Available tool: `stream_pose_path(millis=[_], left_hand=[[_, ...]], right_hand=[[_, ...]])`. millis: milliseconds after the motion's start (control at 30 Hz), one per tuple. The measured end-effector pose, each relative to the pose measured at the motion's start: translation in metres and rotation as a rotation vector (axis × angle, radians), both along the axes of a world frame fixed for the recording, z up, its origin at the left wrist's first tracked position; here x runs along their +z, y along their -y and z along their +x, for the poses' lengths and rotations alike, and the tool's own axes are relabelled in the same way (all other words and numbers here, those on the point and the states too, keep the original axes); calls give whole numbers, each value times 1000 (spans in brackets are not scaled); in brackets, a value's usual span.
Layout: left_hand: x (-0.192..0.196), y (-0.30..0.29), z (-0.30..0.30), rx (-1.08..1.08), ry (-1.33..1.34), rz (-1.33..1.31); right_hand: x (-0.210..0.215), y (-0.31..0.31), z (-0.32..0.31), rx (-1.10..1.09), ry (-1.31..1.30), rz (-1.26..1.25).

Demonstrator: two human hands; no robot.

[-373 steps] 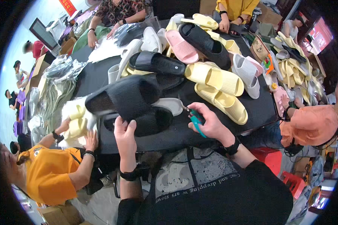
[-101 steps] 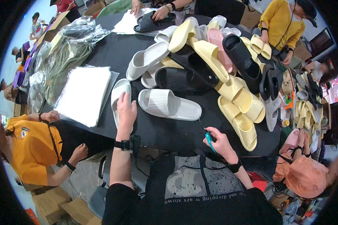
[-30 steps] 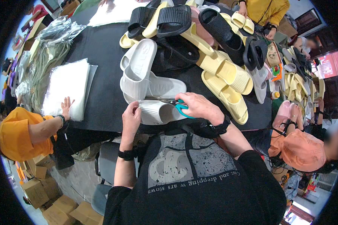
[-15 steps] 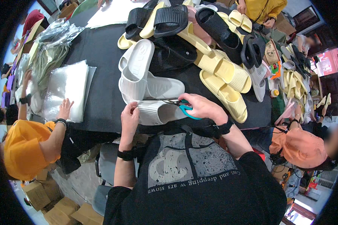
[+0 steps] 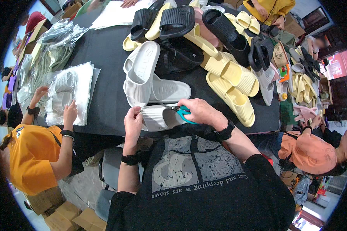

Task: Trim excess material from rubber or foam sandals using a pair of scissors.

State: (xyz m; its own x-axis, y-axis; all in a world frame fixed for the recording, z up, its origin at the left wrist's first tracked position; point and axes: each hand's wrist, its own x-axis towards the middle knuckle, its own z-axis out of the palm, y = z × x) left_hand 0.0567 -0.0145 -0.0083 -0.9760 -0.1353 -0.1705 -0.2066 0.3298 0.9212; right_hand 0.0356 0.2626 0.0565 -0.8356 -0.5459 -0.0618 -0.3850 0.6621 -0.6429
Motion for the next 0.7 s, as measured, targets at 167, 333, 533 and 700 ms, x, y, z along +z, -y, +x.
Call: stream_pose_path(millis=[167, 333, 533, 700], left_hand=[[-5, 7, 1, 12, -33, 53], [2, 24, -2, 104, -108, 36], [25, 69, 11, 329, -131, 70], [6, 135, 38, 341, -138, -168]], right_hand=[[-3, -5, 1, -40, -9, -24], [-9, -10, 5, -86, -21, -52], [-12, -13, 10, -187, -1, -166], [-16, -21, 12, -125, 73, -90]])
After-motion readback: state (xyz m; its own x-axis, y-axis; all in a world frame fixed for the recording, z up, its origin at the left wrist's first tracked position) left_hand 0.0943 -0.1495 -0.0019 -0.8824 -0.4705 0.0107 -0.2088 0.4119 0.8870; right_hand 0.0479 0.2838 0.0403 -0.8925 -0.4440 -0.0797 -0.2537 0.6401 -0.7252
